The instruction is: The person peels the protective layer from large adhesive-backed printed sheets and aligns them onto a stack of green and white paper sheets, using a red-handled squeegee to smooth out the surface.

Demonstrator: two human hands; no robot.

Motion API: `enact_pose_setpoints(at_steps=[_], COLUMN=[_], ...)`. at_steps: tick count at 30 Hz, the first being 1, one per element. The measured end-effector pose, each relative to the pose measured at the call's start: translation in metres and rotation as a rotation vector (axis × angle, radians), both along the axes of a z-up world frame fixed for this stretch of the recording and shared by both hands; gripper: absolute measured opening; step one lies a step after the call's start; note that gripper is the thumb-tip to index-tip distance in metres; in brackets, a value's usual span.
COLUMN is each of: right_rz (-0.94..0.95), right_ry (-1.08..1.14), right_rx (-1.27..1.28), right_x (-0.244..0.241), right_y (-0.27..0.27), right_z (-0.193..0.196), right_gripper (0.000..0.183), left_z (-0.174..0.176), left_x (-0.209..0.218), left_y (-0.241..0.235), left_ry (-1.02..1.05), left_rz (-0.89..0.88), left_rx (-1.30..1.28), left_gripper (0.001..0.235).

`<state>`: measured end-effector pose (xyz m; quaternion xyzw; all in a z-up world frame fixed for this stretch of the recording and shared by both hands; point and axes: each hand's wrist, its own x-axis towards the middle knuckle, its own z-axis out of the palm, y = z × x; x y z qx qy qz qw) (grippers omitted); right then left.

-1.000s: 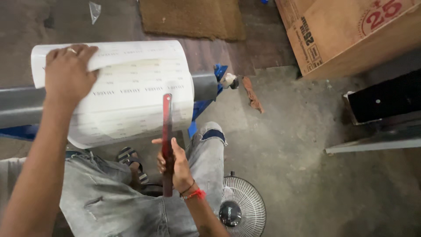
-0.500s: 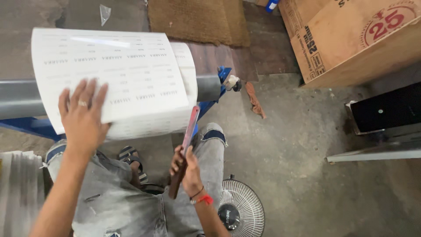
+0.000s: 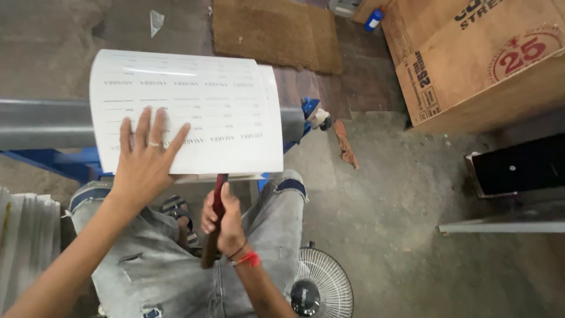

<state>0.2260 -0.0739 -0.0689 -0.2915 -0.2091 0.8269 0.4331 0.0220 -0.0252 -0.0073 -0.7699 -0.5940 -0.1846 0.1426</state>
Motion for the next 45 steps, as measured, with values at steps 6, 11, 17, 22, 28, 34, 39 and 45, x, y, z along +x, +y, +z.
enact_pose_setpoints(at_steps=[6, 11, 17, 22, 28, 34, 39, 45], right_rz=[0.071, -0.056, -0.169, -0.199, -0.415, -0.015, 0.117, -0.002], right_ry=[-0.08, -0.084, -0.066, -0.078, -0.045, -0.087, -0.061, -0.116], right_rx=[0.03, -0.02, -0.026, -0.004, 0.109, 0.063, 0.064, 0.0], right_x=[0.03, 0.031, 0.034, 0.042, 0.027, -0.006, 0.027, 0.037], right_y=[0.021, 0.034, 0.047, 0.059, 0.079, 0.02, 0.042, 0.062], right_z=[0.015, 0.016, -0.004, -0.012, -0.005, 0.013, 0.026, 0.027], right_gripper=[0.055, 0.051, 0.049, 0.046, 0.044, 0.042, 0.04, 0.038], left_z=[0.037, 0.019, -0.003, 0.032, 0.015, -0.005, 0.011, -0.016], left_x=[-0.047, -0.076, -0.057, -0.031, -0.028, -0.008, -0.047, -0.089], left_y=[0.102, 0.181, 0.11, 0.056, 0.069, 0.028, 0.102, 0.216], left_ry=[-0.177, -0.257, -0.156, -0.206, -0.136, 0.062, -0.177, -0.269], left_rz=[0.058, 0.111, 0.015, 0.091, -0.024, -0.007, 0.041, 0.079], left_rx=[-0.05, -0.294, 0.1, 0.023, 0.012, 0.013, -0.016, -0.192], left_gripper=[0.058, 0.033, 0.064, 0.07, 0.072, 0.102, 0.057, 0.035])
